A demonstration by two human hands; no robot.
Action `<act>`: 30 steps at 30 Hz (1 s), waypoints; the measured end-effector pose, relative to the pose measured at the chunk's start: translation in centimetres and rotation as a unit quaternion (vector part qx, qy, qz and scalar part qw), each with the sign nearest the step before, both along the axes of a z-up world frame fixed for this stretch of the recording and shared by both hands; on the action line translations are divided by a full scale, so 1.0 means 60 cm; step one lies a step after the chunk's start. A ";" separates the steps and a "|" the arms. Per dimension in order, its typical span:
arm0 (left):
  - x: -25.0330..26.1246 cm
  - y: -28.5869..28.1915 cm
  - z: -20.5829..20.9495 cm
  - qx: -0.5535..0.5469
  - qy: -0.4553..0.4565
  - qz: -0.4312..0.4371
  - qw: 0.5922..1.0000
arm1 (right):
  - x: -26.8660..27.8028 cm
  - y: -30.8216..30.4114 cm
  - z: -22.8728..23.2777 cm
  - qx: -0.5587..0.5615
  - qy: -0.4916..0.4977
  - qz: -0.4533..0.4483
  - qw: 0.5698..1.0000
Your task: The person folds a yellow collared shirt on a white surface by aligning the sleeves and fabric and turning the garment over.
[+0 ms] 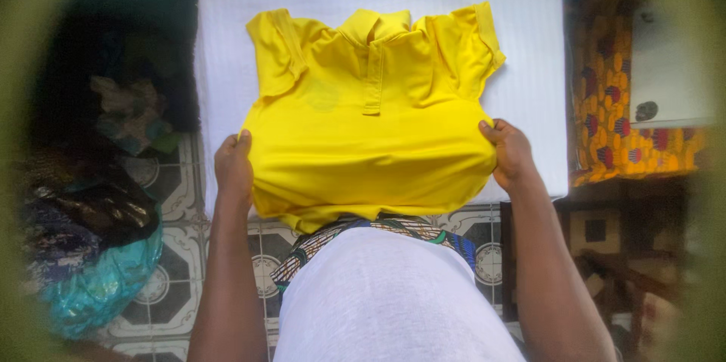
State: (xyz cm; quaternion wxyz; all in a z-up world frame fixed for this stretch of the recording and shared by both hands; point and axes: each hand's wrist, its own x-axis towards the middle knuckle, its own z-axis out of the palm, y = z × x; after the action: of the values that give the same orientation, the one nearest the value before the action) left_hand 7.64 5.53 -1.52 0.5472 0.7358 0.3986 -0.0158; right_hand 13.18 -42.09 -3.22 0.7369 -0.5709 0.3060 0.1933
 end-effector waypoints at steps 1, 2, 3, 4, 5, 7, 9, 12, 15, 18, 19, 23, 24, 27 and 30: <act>0.009 -0.005 0.024 0.000 -0.002 0.006 1.000 | 0.014 0.004 0.023 0.003 -0.008 -0.008 1.000; 0.016 -0.009 0.049 0.000 -0.003 0.011 1.000 | 0.024 0.005 0.047 0.006 -0.014 -0.017 1.000; 0.022 -0.013 0.072 -0.029 -0.020 0.021 0.999 | 0.029 0.004 0.071 -0.005 -0.022 -0.017 1.000; 0.033 -0.017 0.095 -0.057 -0.041 0.031 0.997 | 0.041 0.005 0.094 -0.015 -0.034 -0.017 0.999; 0.045 -0.019 0.117 -0.086 -0.063 0.041 0.993 | 0.055 0.010 0.112 -0.026 -0.046 -0.017 0.998; 0.078 -0.018 0.158 -0.034 -0.010 -0.032 0.999 | 0.091 0.018 0.145 -0.055 -0.108 0.019 0.992; 0.120 -0.021 0.191 -0.042 -0.007 -0.058 0.997 | 0.126 0.027 0.175 -0.071 -0.143 0.035 0.987; 0.178 -0.016 0.240 -0.143 -0.199 -0.111 0.963 | 0.192 0.039 0.219 0.032 -0.290 0.052 0.955; 0.201 -0.011 0.292 -0.179 -0.374 -0.145 0.898 | 0.198 0.035 0.261 0.109 -0.407 0.021 0.906; 0.177 0.001 0.337 -0.234 -0.412 -0.132 0.871 | 0.173 0.015 0.286 0.166 -0.468 0.008 0.868; 0.153 0.007 0.335 -0.223 -0.408 -0.119 0.877 | 0.151 0.006 0.288 0.142 -0.462 -0.002 0.875; 0.049 0.037 0.221 -0.117 -0.310 -0.090 0.939 | 0.053 -0.033 0.203 0.047 -0.321 -0.058 0.944; 0.020 0.045 0.169 -0.088 -0.266 -0.090 0.956 | 0.030 -0.041 0.157 0.036 -0.276 -0.065 0.958; -0.067 0.049 0.010 -0.001 0.002 -0.102 0.995 | -0.057 -0.059 0.015 -0.151 -0.049 -0.011 0.987; -0.145 0.051 -0.092 0.148 0.099 -0.094 0.980 | -0.133 -0.046 -0.057 -0.381 0.089 -0.039 0.920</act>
State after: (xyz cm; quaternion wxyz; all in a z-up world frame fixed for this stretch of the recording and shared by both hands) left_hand -1.08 8.59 -7.07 0.3863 0.8377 0.3776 -0.0808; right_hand 5.20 -44.83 -6.65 0.4406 -0.7766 0.4427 0.0829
